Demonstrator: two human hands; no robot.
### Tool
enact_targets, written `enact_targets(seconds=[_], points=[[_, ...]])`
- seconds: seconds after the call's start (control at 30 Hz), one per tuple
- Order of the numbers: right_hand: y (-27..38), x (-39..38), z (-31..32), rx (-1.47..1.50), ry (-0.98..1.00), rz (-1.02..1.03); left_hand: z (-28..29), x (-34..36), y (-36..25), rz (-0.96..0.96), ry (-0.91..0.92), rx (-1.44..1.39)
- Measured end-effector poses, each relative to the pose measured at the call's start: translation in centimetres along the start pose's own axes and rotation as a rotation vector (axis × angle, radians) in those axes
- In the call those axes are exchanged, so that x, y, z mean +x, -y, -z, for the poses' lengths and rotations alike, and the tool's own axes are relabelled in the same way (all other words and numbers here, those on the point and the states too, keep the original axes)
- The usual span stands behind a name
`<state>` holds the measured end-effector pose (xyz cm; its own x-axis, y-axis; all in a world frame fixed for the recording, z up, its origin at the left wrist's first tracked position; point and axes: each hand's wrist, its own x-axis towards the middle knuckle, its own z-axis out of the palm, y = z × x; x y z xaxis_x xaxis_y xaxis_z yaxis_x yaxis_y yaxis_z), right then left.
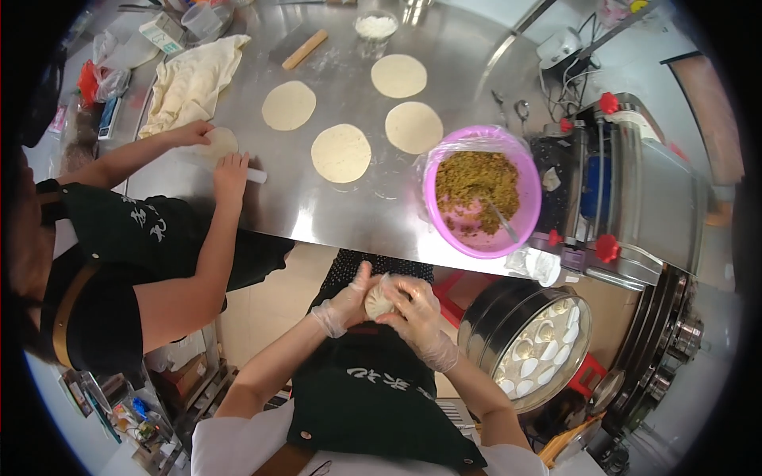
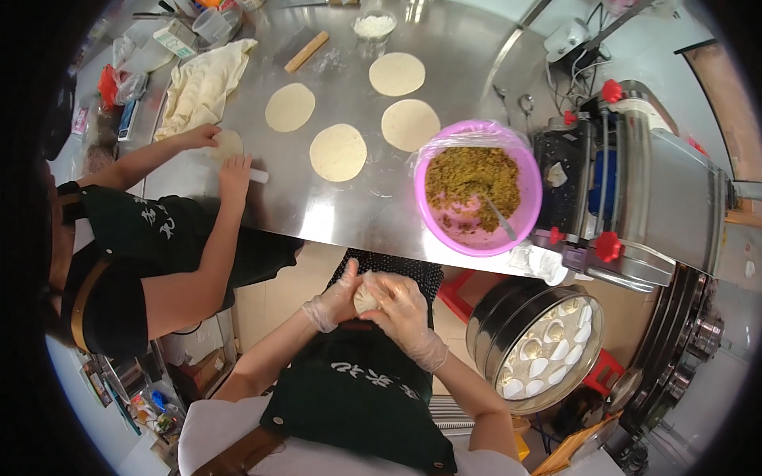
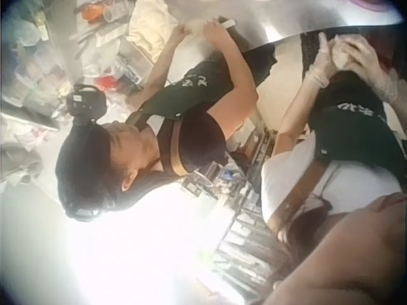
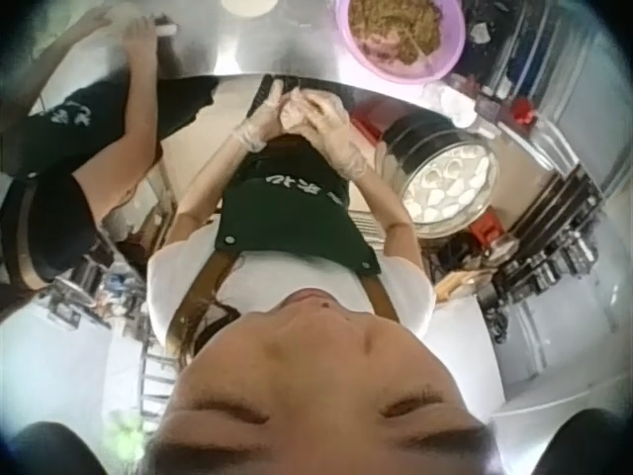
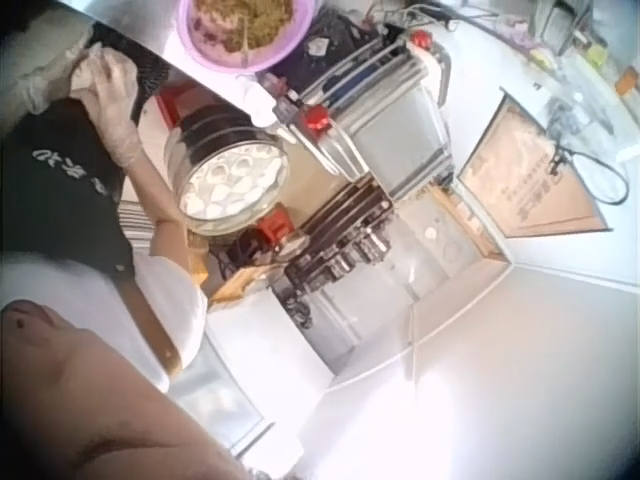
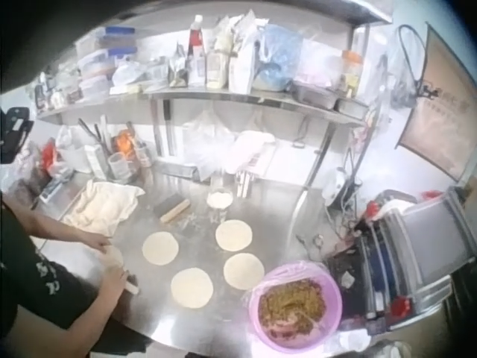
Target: The recorder prepares steamed buns by filling dough skins with meat filling, pleating them shut, and placing them into a steamer tray.
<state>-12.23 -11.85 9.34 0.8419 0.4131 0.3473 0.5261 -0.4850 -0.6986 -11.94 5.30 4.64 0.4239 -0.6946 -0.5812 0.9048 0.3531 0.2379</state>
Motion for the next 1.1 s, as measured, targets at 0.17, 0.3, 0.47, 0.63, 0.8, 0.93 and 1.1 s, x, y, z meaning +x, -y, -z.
enact_targets(seconds=[0.17,0.3,0.47,0.63,0.8,0.93,1.1], points=[[-1.9,2.0,-5.1,0.201,-0.032,-0.214,1.1,0.6,-3.8,-0.352,0.095,-0.093],[-8.3,3.4,-8.3,0.312,-0.072,-0.326,3.7,3.5,-5.9,-0.737,-0.142,0.356],[-11.9,0.8,-11.5,0.572,-0.259,-0.382,6.4,6.1,-5.5,-1.008,-0.345,0.71],[-9.0,2.4,-13.2,0.566,-0.313,-0.61,5.6,9.4,-1.6,-0.956,-0.36,0.619],[-10.1,2.7,-12.6,0.689,-0.398,-0.542,4.9,8.8,-2.7,-1.031,-0.42,0.514],[-8.6,2.4,-13.8,0.66,-0.387,-0.691,4.6,9.7,-1.8,-0.932,-0.336,0.541],[-9.4,2.9,-12.9,0.744,-0.479,-0.682,5.0,9.7,-2.8,-1.003,-0.386,0.42]])
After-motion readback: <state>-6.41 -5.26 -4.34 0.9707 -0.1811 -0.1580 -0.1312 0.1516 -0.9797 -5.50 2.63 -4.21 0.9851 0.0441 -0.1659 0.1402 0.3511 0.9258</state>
